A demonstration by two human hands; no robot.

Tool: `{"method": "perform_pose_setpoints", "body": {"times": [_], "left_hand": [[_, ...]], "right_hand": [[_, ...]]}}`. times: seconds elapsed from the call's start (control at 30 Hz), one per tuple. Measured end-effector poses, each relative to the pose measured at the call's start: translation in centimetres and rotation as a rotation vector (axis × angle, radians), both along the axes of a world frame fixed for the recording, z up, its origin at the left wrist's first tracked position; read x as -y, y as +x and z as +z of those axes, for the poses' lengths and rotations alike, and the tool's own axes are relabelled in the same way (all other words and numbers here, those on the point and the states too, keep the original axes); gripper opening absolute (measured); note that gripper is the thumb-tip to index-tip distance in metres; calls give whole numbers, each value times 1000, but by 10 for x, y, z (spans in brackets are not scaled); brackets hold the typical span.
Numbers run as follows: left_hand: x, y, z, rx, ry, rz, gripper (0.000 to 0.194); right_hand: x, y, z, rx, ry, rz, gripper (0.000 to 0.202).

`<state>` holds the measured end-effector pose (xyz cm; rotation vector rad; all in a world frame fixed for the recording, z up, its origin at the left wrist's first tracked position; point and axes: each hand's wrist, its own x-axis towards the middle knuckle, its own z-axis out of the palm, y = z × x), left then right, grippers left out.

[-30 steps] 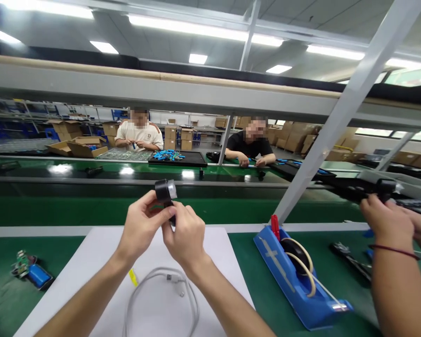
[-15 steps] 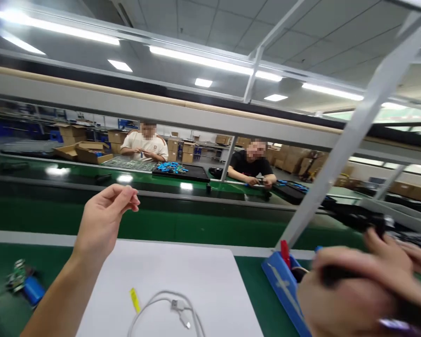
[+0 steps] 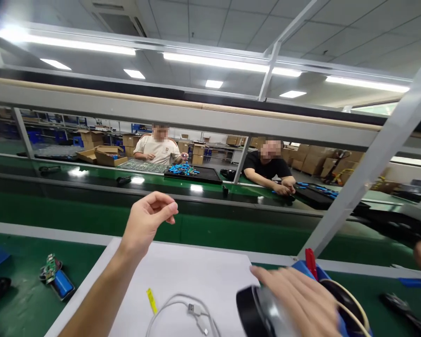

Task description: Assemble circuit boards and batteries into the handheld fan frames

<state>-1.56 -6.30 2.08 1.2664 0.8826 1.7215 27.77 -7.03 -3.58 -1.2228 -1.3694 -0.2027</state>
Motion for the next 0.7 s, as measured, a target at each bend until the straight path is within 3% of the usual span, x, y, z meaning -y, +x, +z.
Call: {"method": "perform_pose_setpoints", "body": {"times": [0.13, 0.23, 0.33, 0.53, 0.7], "left_hand": [[0, 10, -8, -77, -62, 42, 37], [-1, 14, -12, -197, -33, 68, 59], [-5, 16, -13, -318, 8, 70, 45], [-19, 18, -24, -398, -41, 41, 43], [-32, 23, -39, -256, -112, 58, 37]], "right_hand": [[-10, -30, 8, 119, 126, 70, 34], [-30, -75, 20, 144, 60, 220, 36], [-47, -114, 27, 214, -24, 280, 40], [-58, -154, 4, 382, -196, 344, 48], [-61, -160, -10, 405, -324, 298, 51]]}}
